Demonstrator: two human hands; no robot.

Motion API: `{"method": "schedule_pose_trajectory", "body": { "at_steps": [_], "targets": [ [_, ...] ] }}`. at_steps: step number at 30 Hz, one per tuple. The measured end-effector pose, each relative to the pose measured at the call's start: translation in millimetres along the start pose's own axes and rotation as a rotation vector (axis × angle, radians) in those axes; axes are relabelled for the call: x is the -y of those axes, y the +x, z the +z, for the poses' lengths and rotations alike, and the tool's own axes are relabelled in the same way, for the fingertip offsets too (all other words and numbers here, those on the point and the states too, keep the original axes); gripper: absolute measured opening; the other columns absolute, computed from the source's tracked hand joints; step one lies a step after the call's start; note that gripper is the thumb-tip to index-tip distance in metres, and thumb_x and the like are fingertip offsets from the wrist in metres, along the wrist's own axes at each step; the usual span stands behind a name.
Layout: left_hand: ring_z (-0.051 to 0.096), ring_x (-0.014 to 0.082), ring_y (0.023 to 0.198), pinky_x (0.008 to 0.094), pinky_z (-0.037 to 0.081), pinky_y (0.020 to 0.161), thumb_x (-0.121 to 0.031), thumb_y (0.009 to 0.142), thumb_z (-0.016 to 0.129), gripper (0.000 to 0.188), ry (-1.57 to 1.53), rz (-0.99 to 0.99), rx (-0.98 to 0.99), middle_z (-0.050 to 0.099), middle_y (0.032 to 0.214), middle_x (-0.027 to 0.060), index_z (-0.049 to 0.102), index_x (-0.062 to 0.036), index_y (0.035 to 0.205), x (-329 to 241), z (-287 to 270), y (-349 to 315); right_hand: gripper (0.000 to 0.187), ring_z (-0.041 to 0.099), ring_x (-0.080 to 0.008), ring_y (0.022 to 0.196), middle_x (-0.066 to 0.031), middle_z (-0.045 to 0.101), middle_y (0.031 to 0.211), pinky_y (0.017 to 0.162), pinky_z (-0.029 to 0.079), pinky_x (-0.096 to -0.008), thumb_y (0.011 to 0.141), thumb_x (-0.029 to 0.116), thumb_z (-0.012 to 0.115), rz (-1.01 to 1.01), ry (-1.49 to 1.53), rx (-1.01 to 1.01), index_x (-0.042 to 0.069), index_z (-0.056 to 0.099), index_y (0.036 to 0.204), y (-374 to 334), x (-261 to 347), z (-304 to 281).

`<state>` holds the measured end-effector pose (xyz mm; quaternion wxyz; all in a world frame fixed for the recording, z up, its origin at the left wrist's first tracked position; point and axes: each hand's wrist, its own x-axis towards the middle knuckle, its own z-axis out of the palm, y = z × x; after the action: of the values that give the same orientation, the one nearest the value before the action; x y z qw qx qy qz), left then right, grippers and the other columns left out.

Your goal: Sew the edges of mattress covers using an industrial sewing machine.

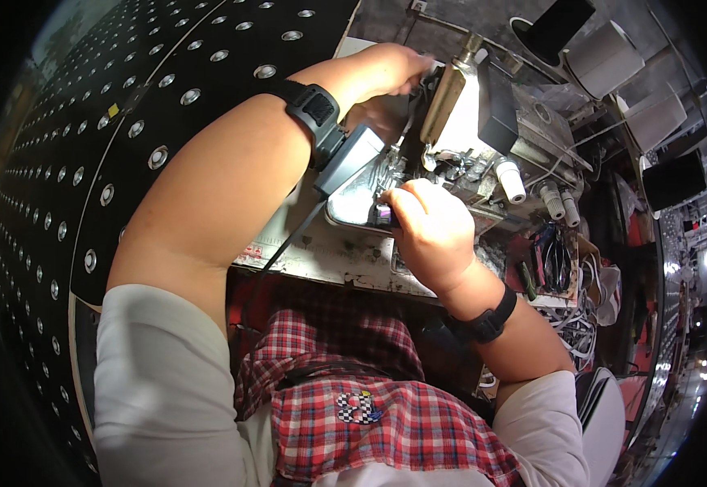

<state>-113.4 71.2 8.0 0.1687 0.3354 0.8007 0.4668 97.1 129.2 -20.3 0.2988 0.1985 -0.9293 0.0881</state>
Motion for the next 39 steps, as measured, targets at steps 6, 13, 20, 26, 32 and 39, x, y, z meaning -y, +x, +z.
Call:
{"method": "schedule_pose_trajectory", "body": {
  "at_steps": [6, 13, 20, 26, 32, 39],
  "targets": [
    [0.053, 0.0134, 0.059, 0.0262, 0.043, 0.053, -0.03, 0.075, 0.054, 0.025, 0.012, 0.098, 0.323, 0.057, 0.067, 0.0046, 0.058, -0.0052, 0.079, -4, -20, -61, 0.026, 0.053, -0.0228, 0.063, -0.0063, 0.052, 0.067, 0.056, 0.044, -0.0301, 0.05, -0.003, 0.06, 0.04, 0.1, -0.141, 0.008, 0.058, 0.074, -3, -1, 4],
    [0.051, 0.0137, 0.057, 0.0268, 0.043, 0.058, -0.015, 0.073, 0.058, 0.015, 0.139, 0.104, 0.426, 0.058, 0.069, 0.0068, 0.056, -0.0002, 0.076, -3, -13, -93, 0.02, 0.052, -0.0217, 0.059, -0.0058, 0.049, 0.064, 0.053, 0.043, -0.0295, 0.055, -0.001, 0.058, 0.042, 0.12, -0.18, 0.006, 0.055, 0.073, -3, -1, 6],
    [0.05, 0.0093, 0.055, 0.0236, 0.04, 0.052, -0.018, 0.08, 0.047, 0.021, 0.091, -0.181, 0.647, 0.059, 0.066, 0.0032, 0.058, -0.001, 0.083, -16, -17, -96, 0.024, 0.051, -0.0222, 0.059, -0.006, 0.049, 0.063, 0.053, 0.043, -0.0302, 0.053, -0.002, 0.058, 0.062, 0.135, -0.157, 0.006, 0.055, 0.075, -2, -2, 7],
    [0.05, 0.0082, 0.055, 0.0216, 0.037, 0.047, -0.021, 0.081, 0.045, 0.023, -0.104, -0.231, 0.531, 0.057, 0.059, 0.0007, 0.059, -0.0025, 0.078, -8, -13, -111, 0.025, 0.051, -0.0232, 0.059, -0.0059, 0.05, 0.064, 0.053, 0.043, -0.0311, 0.053, -0.004, 0.059, 0.082, 0.158, -0.125, 0.007, 0.055, 0.076, -1, 2, 6],
    [0.049, 0.0108, 0.049, 0.0225, 0.038, 0.045, -0.022, 0.08, 0.049, 0.023, 0.131, -0.189, 0.544, 0.055, 0.057, 0.0022, 0.056, -0.0017, 0.072, 2, -5, -95, 0.024, 0.051, -0.0232, 0.06, -0.006, 0.049, 0.065, 0.053, 0.043, -0.0307, 0.055, -0.004, 0.059, 0.079, 0.175, -0.086, 0.008, 0.056, 0.076, 0, 1, 6],
    [0.053, 0.0199, 0.046, 0.0318, 0.042, 0.049, -0.03, 0.076, 0.049, 0.033, 0.155, 0.009, 0.506, 0.058, 0.053, 0.0071, 0.061, -0.0014, 0.064, -8, -5, -100, 0.022, 0.051, -0.0234, 0.059, -0.0064, 0.049, 0.064, 0.054, 0.043, -0.0308, 0.056, -0.003, 0.059, 0.086, 0.145, -0.084, 0.007, 0.056, 0.075, -2, -2, 8]
  ]
}}
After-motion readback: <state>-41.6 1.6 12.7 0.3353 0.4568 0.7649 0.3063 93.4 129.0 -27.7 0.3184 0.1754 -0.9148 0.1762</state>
